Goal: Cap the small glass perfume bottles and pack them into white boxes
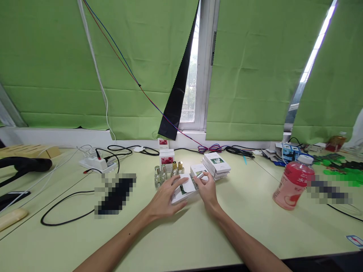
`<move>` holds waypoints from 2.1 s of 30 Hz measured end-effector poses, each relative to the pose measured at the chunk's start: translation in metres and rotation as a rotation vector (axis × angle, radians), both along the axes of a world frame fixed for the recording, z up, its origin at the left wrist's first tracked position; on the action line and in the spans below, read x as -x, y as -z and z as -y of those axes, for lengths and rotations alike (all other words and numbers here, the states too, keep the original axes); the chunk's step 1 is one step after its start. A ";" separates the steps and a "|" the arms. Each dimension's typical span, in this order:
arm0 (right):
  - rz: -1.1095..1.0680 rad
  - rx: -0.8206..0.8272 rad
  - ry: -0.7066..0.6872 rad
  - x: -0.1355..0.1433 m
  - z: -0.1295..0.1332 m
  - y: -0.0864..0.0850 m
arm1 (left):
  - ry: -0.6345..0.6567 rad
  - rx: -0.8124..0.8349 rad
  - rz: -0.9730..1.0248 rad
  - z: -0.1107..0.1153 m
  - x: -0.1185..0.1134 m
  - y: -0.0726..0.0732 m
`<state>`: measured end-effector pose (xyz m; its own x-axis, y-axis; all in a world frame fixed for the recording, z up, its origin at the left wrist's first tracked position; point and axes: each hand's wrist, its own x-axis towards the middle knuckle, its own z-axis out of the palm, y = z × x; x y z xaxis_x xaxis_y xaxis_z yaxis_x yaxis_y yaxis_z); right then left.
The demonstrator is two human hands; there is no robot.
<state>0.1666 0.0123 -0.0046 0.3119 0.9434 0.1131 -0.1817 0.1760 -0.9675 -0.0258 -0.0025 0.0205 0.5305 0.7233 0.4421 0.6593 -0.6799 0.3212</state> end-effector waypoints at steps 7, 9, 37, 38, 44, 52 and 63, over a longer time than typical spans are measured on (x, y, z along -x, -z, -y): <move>-0.059 0.016 -0.018 0.000 -0.001 0.001 | -0.018 -0.021 0.041 0.001 -0.002 0.002; -0.060 0.005 -0.022 0.000 -0.002 0.002 | -0.023 -0.028 0.059 0.000 -0.003 0.004; 0.046 -0.003 -0.085 0.001 -0.005 0.009 | -0.091 -0.003 0.224 0.000 -0.012 0.016; 0.056 0.000 -0.082 0.001 -0.005 0.010 | -0.095 0.001 0.228 0.000 -0.013 0.017; 0.098 0.037 -0.103 0.001 -0.006 0.012 | -0.114 0.033 0.255 0.000 -0.014 0.019; 0.100 0.045 -0.128 0.001 -0.006 0.013 | -0.119 0.063 0.260 0.000 -0.013 0.020; 0.127 0.022 -0.141 0.000 -0.008 0.017 | -0.084 0.118 0.249 0.000 -0.013 0.017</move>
